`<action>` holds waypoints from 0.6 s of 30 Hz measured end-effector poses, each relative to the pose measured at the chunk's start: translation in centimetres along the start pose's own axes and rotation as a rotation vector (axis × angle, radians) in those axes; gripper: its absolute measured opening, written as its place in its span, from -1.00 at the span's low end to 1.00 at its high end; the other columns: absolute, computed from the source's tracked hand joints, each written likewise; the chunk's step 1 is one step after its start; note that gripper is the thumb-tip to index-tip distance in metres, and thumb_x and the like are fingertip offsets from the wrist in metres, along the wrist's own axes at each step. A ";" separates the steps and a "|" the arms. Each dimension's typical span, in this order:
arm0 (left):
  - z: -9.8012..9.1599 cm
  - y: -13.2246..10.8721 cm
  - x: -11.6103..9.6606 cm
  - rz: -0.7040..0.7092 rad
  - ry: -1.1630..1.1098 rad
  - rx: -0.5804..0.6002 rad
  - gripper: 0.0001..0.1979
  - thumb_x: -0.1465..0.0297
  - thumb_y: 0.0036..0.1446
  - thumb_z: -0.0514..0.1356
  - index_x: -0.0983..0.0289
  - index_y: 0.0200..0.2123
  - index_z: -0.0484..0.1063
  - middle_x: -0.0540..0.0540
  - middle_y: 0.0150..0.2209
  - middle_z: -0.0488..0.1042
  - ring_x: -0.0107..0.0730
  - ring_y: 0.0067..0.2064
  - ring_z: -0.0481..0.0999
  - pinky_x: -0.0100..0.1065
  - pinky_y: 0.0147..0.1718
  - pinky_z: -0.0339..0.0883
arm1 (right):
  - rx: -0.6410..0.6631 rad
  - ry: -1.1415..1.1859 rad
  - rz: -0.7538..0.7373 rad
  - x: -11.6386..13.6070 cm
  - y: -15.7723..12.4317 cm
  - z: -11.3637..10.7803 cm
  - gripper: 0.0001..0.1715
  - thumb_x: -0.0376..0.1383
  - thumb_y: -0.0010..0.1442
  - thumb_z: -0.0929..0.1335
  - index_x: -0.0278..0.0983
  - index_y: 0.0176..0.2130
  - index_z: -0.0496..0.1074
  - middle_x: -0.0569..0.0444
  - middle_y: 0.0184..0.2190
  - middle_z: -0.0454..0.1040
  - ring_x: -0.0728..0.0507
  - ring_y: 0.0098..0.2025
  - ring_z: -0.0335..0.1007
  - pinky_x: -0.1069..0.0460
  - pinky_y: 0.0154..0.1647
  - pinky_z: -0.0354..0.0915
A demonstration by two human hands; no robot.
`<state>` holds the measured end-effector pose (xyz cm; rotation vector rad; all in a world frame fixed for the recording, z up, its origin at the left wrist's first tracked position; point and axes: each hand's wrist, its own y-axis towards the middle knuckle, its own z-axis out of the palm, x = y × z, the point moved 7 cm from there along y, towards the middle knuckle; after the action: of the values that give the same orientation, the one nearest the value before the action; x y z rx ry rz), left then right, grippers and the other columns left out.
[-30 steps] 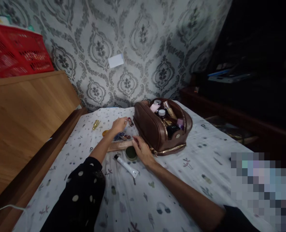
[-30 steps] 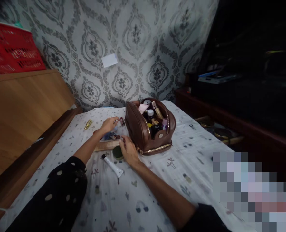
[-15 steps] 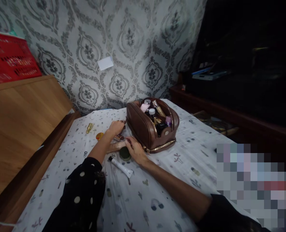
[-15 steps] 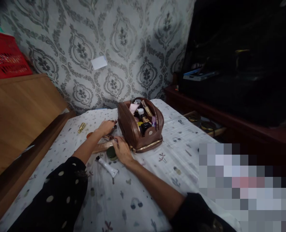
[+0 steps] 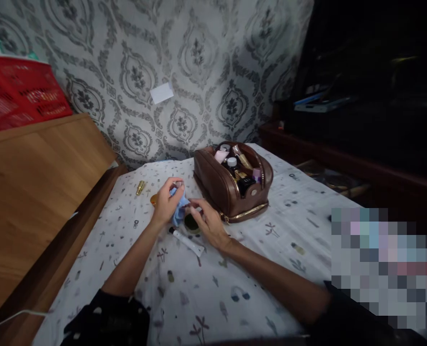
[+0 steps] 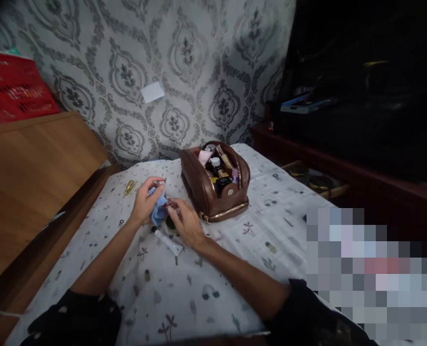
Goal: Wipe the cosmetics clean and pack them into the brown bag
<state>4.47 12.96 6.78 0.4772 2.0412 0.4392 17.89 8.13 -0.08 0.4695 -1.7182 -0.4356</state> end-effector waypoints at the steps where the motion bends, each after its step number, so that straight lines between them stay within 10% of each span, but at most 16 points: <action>1: -0.1 -1.0 -0.2 -0.021 -0.035 -0.032 -0.76 0.27 0.23 0.14 0.23 -0.08 0.42 0.00 -0.35 0.44 -0.41 -0.35 0.42 -0.43 -0.34 0.30 | 0.036 0.055 0.021 0.4 -0.3 0.5 -0.59 -0.07 0.34 0.24 -0.23 0.05 0.39 -0.02 -0.21 0.52 -0.14 -0.19 0.45 -0.04 -0.15 0.36; 8: 0.5 -5.8 -0.9 -0.146 -0.084 -0.065 -0.69 0.23 0.28 0.09 0.24 0.01 0.39 0.12 -0.09 0.46 -0.30 -0.06 0.46 -0.31 -0.01 0.31 | 0.147 0.456 0.302 -0.2 -1.4 3.5 -0.45 0.03 0.10 0.42 -0.23 -0.06 0.29 0.16 -0.41 0.45 -0.02 -0.50 0.32 0.08 -0.51 0.22; 18: 2.6 -9.0 2.3 -0.276 -0.658 0.150 -0.48 0.31 0.05 0.23 0.12 0.08 0.15 0.17 0.18 0.35 -0.21 0.11 0.44 -0.23 0.00 0.39 | 0.053 0.457 0.424 -1.3 -0.8 0.4 -0.47 0.08 -0.04 0.49 -0.26 -0.35 0.35 0.22 -0.57 0.32 0.03 -0.56 0.16 0.10 -0.55 0.15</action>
<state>4.26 6.70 -0.54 0.3595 1.4705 -0.0459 17.83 8.19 -1.66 0.2085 -1.3353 0.0266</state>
